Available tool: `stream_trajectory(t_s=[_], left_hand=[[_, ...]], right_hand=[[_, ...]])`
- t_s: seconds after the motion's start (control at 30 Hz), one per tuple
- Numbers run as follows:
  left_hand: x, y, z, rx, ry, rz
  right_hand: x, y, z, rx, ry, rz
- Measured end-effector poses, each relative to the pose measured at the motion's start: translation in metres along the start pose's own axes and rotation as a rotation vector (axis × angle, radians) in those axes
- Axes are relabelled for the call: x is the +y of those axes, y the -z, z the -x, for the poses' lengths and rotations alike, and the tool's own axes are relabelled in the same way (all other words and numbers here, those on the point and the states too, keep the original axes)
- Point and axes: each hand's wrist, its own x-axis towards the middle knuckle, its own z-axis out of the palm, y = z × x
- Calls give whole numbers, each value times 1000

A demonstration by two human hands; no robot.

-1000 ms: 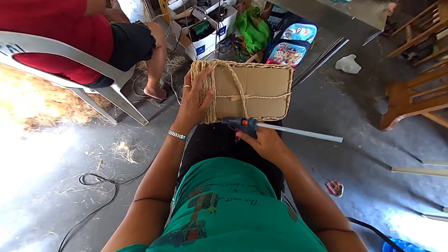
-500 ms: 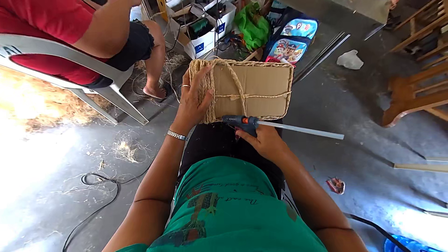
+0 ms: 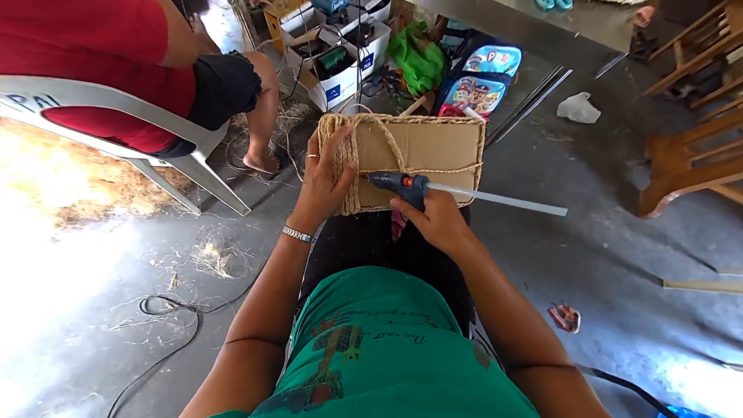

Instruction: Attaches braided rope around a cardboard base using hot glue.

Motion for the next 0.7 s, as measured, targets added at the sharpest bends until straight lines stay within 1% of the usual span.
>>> stream_trajectory(t_s=[0.13, 0.37, 0.7], left_hand=[[-2, 0, -1, -1, 6, 4], [-4, 1, -7, 3, 7, 13], [-3, 0, -7, -7, 15, 0]], right_hand=[[0, 0, 2, 4, -2, -9], [9, -7, 37, -60, -6, 2], [8, -9, 36, -68, 17, 30]])
